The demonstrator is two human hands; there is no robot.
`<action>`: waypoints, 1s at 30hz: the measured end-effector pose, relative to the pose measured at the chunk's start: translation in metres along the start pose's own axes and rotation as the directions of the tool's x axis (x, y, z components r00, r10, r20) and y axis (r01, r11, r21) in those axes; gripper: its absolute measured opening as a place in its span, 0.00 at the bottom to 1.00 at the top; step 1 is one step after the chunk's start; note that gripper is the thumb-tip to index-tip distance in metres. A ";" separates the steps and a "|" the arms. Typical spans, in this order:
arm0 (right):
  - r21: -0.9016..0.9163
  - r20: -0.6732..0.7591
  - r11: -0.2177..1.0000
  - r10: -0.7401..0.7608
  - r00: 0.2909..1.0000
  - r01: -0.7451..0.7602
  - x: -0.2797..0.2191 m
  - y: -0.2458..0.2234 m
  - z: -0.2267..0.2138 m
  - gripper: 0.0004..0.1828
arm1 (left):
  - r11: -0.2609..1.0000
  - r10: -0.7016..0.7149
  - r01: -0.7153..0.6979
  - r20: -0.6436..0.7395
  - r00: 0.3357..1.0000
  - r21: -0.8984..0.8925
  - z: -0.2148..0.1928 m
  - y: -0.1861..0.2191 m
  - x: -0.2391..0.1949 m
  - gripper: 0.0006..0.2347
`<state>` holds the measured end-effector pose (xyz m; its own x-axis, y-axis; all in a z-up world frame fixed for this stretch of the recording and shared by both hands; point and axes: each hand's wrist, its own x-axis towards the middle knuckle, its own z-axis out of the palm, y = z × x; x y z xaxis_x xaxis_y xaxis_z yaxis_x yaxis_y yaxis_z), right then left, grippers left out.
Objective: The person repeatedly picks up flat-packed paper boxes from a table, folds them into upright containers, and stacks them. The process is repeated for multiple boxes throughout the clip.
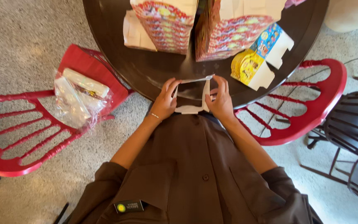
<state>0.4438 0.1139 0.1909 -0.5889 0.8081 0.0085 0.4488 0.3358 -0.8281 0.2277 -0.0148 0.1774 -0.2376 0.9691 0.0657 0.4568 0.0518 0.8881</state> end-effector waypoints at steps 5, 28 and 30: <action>-0.010 0.029 1.000 -0.013 0.999 0.014 -0.007 0.008 0.003 0.37 | 0.994 -0.111 0.112 -0.006 0.994 0.003 0.007 -0.013 -0.005 0.29; -0.382 0.337 0.916 0.264 0.904 -0.125 0.089 0.030 0.014 0.10 | 0.802 -0.518 0.364 0.246 0.819 0.473 0.030 -0.057 0.103 0.06; -0.353 0.285 0.929 0.223 0.932 -0.114 0.083 0.036 0.015 0.11 | 0.846 -0.465 0.368 0.194 0.864 0.386 0.032 -0.067 0.094 0.06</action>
<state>0.4011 0.1857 0.1531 -0.6408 0.6900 -0.3366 0.7210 0.3904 -0.5725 0.2022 0.0802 0.1100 -0.2511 0.8600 -0.4442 0.6296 0.4937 0.5999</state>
